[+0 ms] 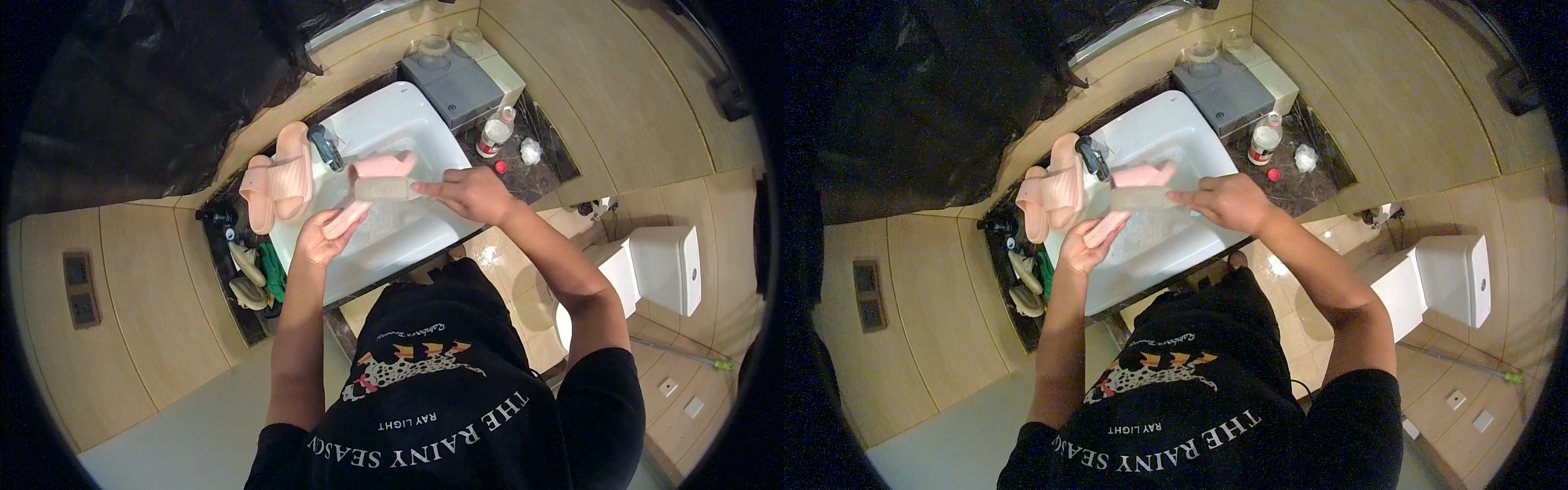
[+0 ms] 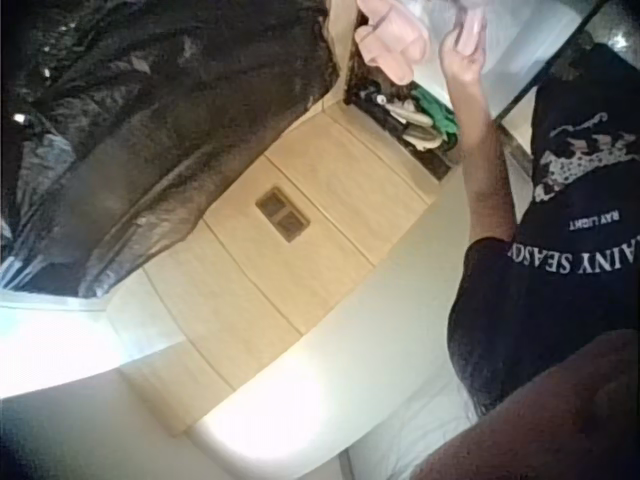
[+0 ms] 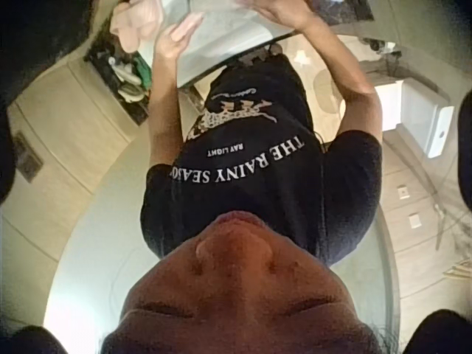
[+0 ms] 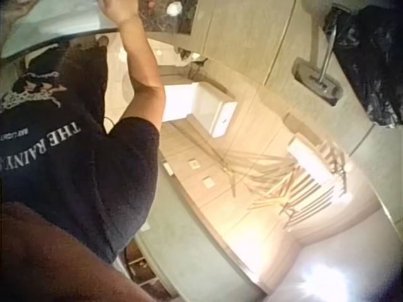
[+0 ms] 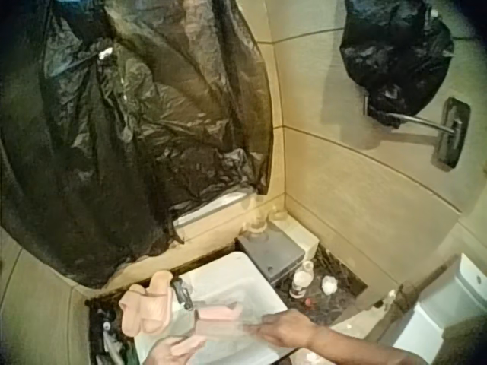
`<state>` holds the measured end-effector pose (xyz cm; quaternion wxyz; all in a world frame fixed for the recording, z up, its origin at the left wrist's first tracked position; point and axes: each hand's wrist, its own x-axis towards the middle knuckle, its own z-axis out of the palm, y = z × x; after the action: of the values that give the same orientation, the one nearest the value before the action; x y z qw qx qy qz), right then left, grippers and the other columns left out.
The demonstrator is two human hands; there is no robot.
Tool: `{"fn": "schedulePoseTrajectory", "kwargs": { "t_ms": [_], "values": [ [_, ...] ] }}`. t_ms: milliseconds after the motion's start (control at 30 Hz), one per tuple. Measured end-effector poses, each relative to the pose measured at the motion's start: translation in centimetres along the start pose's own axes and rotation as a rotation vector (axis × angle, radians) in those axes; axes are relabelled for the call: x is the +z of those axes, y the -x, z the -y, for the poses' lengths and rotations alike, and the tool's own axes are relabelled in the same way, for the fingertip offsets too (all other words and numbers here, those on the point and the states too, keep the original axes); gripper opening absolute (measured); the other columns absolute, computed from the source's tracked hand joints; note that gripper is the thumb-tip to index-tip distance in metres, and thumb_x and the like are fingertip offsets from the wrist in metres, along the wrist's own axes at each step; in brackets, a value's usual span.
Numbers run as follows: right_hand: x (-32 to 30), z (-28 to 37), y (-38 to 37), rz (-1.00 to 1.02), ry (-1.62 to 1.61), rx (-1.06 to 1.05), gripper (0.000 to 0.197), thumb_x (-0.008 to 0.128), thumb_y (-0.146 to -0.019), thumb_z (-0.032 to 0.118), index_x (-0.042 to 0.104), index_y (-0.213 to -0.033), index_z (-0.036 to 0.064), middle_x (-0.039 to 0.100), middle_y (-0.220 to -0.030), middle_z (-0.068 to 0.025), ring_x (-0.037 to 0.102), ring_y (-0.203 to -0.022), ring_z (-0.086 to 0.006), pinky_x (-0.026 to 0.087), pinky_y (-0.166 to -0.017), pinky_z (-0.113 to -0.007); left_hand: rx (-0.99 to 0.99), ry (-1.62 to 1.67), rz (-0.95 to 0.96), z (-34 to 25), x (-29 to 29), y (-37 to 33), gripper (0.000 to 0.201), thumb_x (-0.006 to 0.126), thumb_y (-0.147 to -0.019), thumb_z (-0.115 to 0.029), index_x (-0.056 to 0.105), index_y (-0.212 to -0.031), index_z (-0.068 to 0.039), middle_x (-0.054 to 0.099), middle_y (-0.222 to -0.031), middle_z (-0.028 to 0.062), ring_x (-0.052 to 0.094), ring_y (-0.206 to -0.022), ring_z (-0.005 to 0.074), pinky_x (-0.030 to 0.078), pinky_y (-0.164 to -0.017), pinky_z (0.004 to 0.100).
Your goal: The person washes a pair of yellow slippers and a pair of pink slippers in a bathroom sink using a brush and water. They scrub each slipper thoroughly, rinse them, and place the yellow pair on a nearby mat before continuing with the pink pair.
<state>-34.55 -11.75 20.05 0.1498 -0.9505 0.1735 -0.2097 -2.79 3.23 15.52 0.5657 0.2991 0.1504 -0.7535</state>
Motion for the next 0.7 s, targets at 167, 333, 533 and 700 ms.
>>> {"fn": "schedulePoseTrajectory", "kwargs": {
  "t_ms": [167,333,533,700],
  "values": [
    [-1.5,-2.3,-1.3,-0.001,0.017,-0.109,0.054,0.069,-0.072,0.007,0.066,-0.12,0.0312,0.055,-0.081,-0.0035,0.057,-0.077,-0.0232,0.044,-0.07,-0.035,0.0,-0.263,-0.099,0.6,2.0,1.2,0.051,0.051,-0.089,-0.009,0.037,-0.134,0.009,0.052,-0.126,0.0274,0.058,-0.113,0.0417,0.055,-0.092,0.0414],
    [-3.6,-3.4,-0.5,0.006,-0.061,-0.102,0.059,0.067,-0.072,0.0,0.066,-0.12,0.0334,0.053,-0.079,-0.0009,0.055,-0.082,-0.0202,0.04,-0.079,-0.033,-0.017,-0.275,-0.06,0.1,0.8,2.6,0.054,0.056,-0.086,-0.01,0.039,-0.133,0.008,0.055,-0.124,0.0255,0.06,-0.107,0.0432,0.056,-0.088,0.04],
    [-1.0,-0.8,-1.5,0.015,-0.086,-0.147,0.054,0.066,-0.074,0.001,0.067,-0.119,0.0306,0.056,-0.082,-0.0011,0.056,-0.085,-0.0203,0.039,-0.081,-0.034,0.02,-0.344,-0.124,1.2,1.5,2.2,0.052,0.056,-0.085,-0.008,0.041,-0.131,0.009,0.056,-0.123,0.024,0.057,-0.112,0.043,0.051,-0.096,0.0454],
    [-1.5,-1.4,-1.5,-0.004,-0.106,-0.13,0.054,0.065,-0.075,0.003,0.066,-0.121,0.0315,0.053,-0.079,-0.001,0.054,-0.081,-0.0203,0.037,-0.077,-0.032,0.094,-0.328,-0.066,0.2,1.3,3.2,0.052,0.059,-0.084,-0.01,0.044,-0.13,0.008,0.057,-0.123,0.0225,0.058,-0.112,0.0409,0.051,-0.096,0.0443]
  ]
}}
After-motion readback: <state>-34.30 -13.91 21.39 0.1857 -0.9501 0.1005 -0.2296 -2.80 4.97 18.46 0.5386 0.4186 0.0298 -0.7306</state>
